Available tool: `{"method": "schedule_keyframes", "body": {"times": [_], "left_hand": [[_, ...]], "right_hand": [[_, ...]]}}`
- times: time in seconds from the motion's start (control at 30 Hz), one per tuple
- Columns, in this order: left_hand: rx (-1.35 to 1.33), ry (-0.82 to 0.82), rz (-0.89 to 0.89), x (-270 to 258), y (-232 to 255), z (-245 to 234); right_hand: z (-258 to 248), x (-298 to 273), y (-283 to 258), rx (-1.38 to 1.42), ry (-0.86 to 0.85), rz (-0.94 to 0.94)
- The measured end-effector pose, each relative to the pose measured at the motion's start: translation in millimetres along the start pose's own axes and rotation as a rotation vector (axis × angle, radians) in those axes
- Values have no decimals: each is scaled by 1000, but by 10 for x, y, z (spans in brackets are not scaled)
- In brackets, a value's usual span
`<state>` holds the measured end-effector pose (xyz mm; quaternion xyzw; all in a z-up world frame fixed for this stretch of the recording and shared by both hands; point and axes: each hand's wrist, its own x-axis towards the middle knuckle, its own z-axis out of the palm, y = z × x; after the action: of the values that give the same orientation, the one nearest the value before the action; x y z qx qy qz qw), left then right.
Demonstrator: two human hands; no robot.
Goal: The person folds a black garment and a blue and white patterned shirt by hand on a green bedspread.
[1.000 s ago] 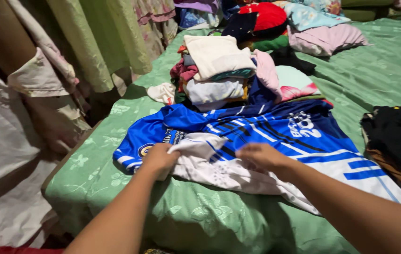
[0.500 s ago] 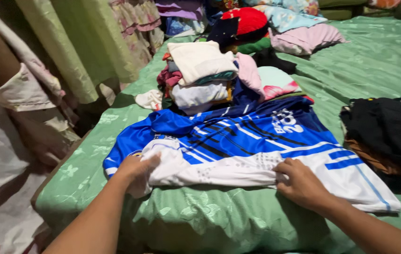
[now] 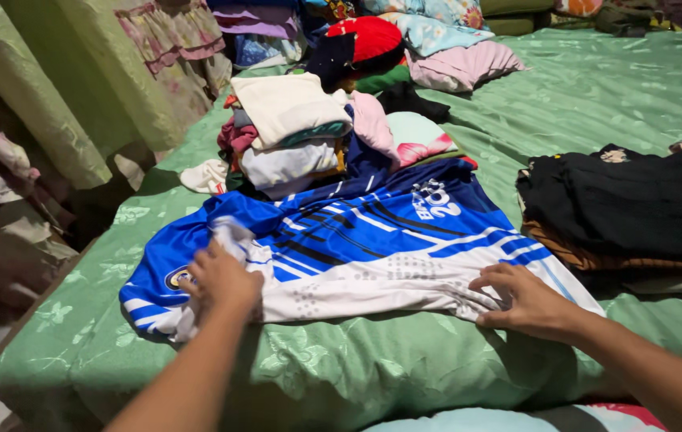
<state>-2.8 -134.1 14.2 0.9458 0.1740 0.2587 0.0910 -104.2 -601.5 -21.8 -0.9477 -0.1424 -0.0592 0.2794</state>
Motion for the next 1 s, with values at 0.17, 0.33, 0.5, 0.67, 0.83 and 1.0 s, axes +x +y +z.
{"method": "schedule_keyframes", "body": {"times": [0.17, 0.33, 0.5, 0.67, 0.83, 1.0], "left_hand": [[-497, -34, 527, -368, 485, 11], [-104, -473, 444, -531, 643, 240], [-41, -224, 189, -359, 180, 385], [-104, -38, -72, -308, -102, 118], [-111, -295, -409, -147, -227, -210], [-328, -474, -471, 33, -532, -142]], "right_hand": [[31, 42, 40, 47, 70, 355], [-55, -41, 287, 105, 188, 330], [-169, -329, 437, -380, 272, 290], [-81, -334, 328, -673, 369, 542], [-86, -227, 455, -597, 310, 884], [-377, -168, 631, -359, 132, 1155]]}}
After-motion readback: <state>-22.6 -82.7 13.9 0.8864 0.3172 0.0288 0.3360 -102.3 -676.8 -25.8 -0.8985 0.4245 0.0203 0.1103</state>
